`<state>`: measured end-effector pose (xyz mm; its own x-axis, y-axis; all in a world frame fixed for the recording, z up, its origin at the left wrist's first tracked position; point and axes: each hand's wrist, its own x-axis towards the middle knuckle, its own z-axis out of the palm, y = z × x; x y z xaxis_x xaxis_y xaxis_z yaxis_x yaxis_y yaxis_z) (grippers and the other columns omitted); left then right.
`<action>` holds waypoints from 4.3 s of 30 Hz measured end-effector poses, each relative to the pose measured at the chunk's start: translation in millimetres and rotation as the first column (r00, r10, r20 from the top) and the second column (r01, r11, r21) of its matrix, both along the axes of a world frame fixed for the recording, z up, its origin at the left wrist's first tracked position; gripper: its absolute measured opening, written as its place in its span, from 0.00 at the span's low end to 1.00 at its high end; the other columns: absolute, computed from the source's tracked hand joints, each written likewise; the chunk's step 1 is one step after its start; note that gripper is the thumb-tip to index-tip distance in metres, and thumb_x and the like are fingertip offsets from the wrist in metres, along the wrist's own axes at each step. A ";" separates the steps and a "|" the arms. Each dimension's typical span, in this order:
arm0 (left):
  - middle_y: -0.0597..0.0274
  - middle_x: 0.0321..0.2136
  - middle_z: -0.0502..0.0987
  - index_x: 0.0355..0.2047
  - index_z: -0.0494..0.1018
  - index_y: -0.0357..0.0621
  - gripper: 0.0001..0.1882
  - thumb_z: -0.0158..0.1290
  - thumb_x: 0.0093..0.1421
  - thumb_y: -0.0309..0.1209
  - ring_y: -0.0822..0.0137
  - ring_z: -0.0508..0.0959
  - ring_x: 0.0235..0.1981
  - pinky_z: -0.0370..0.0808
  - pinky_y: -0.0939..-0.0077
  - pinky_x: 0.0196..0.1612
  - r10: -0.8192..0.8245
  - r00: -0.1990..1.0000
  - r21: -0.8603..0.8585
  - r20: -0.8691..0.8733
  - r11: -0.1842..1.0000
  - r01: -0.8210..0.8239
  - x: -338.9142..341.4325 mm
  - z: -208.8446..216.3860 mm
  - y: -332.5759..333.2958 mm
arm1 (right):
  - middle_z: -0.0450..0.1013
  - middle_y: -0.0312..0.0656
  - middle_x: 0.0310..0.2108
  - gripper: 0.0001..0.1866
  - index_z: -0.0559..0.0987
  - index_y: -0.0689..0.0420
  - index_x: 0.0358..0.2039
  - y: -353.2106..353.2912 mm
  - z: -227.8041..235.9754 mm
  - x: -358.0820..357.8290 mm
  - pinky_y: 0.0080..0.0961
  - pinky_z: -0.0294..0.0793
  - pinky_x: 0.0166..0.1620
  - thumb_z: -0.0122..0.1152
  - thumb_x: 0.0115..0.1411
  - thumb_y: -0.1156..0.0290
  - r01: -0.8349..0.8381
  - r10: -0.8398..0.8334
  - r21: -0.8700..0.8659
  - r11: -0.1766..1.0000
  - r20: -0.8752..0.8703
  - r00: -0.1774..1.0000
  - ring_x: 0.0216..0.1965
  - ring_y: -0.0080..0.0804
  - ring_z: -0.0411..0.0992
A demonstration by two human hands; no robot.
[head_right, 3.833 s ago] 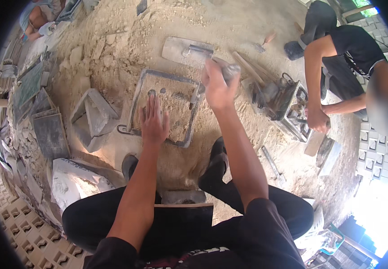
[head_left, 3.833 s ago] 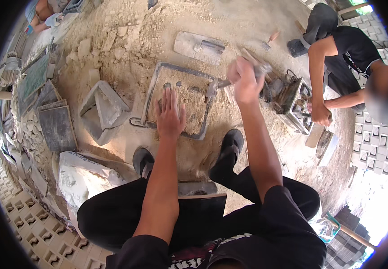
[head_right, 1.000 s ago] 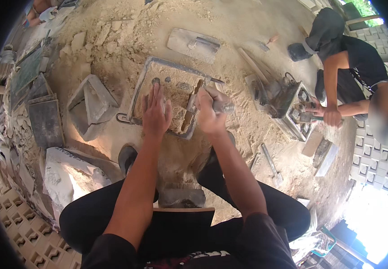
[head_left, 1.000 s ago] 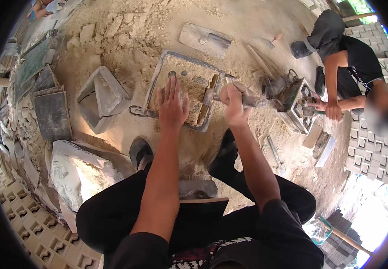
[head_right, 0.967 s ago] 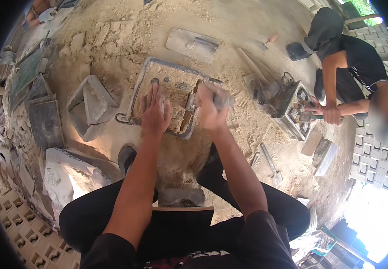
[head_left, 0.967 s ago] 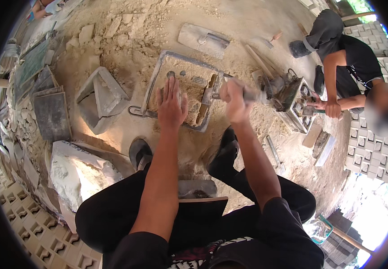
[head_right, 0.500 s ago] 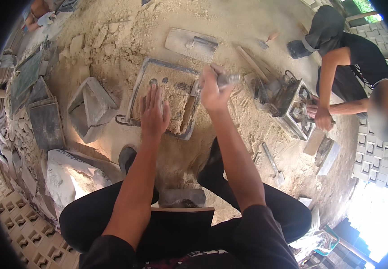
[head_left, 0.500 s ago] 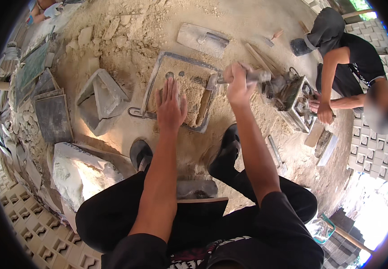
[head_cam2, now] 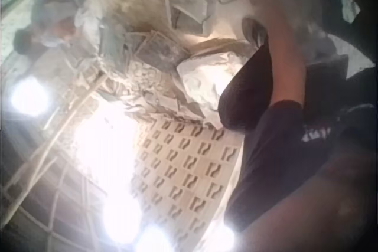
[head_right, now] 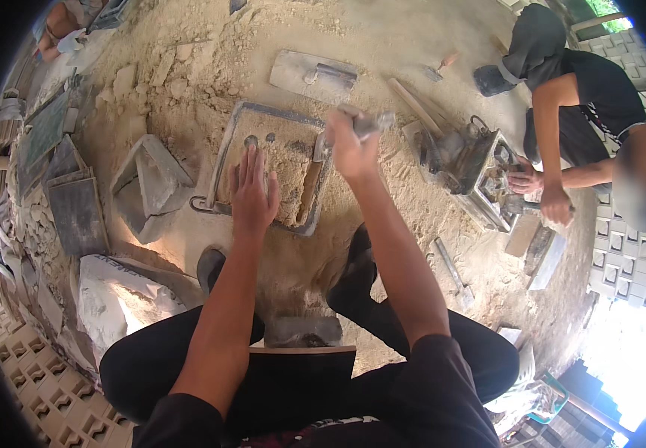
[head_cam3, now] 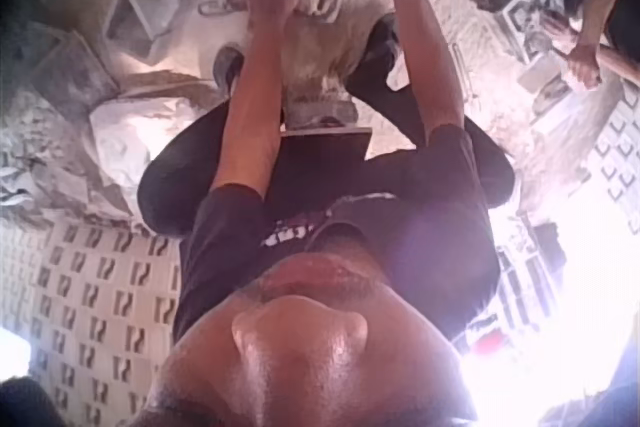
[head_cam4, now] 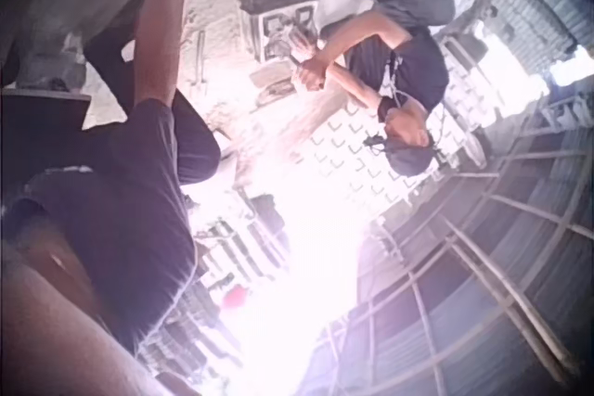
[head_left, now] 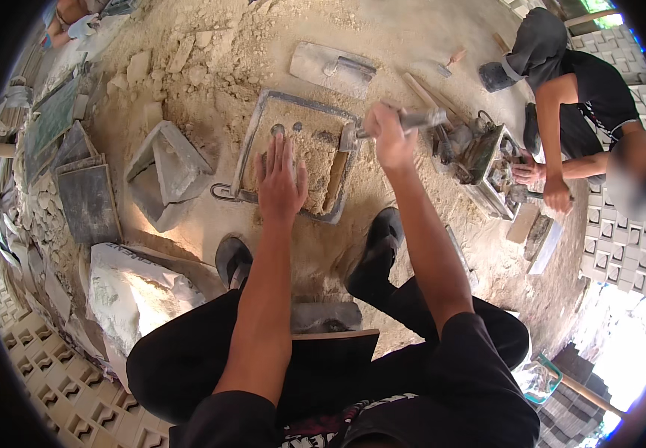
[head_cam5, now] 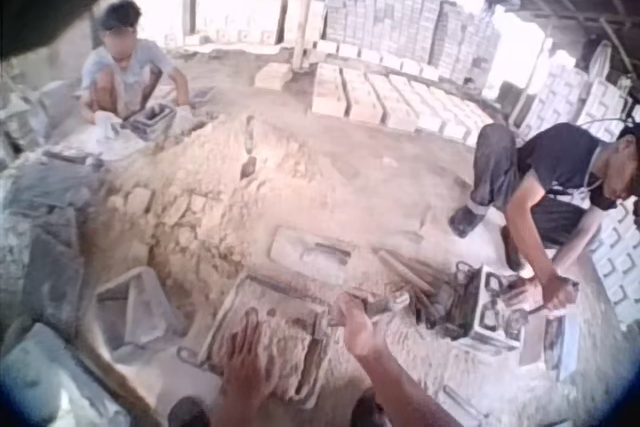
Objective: The person fills a metal mold with a dry mixture using a trowel, levels the surface, and compacts it by tamping with a heavy tool.
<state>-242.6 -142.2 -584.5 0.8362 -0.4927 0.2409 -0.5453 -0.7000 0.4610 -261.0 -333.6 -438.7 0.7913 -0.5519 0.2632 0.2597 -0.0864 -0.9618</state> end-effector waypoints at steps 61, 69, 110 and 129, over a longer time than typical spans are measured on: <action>0.53 0.66 0.59 0.63 0.60 0.41 0.29 0.42 0.66 0.42 0.57 0.58 0.68 0.49 0.52 0.69 0.009 1.000 0.000 0.002 1.000 -0.009 -0.8 0.7 -3.8 | 0.58 0.25 0.12 0.20 0.66 0.56 0.13 23.1 -15.5 128.6 0.23 0.53 0.19 0.58 0.59 0.66 -0.506 0.476 -0.083 0.859 -0.240 0.846 0.16 0.15 0.55; 0.52 0.66 0.58 0.63 0.59 0.39 0.29 0.44 0.65 0.41 0.57 0.57 0.68 0.49 0.51 0.69 0.021 1.000 0.000 0.009 1.000 -0.021 5.7 -3.2 1.4 | 0.58 0.28 0.11 0.21 0.65 0.56 0.13 55.0 3.4 134.0 0.26 0.55 0.20 0.58 0.59 0.64 -0.476 0.421 -0.141 0.868 -0.296 0.857 0.15 0.18 0.54; 0.51 0.66 0.59 0.64 0.59 0.39 0.30 0.44 0.65 0.40 0.56 0.58 0.67 0.49 0.50 0.69 0.018 0.999 -0.034 -0.037 0.999 -0.019 -1.4 3.1 4.5 | 0.61 0.30 0.14 0.15 0.67 0.57 0.16 61.1 2.1 128.6 0.22 0.53 0.20 0.54 0.60 0.74 -0.309 0.308 0.015 0.951 -0.110 0.945 0.16 0.16 0.56; 0.50 0.65 0.60 0.63 0.61 0.40 0.29 0.46 0.64 0.38 0.54 0.60 0.66 0.50 0.50 0.69 0.012 1.000 -0.033 -0.012 0.999 -0.013 4.3 3.5 2.7 | 0.61 0.26 0.14 0.15 0.71 0.57 0.18 58.7 -9.6 125.8 0.20 0.55 0.20 0.56 0.62 0.71 -0.404 0.362 -0.077 0.911 -0.320 0.876 0.17 0.14 0.57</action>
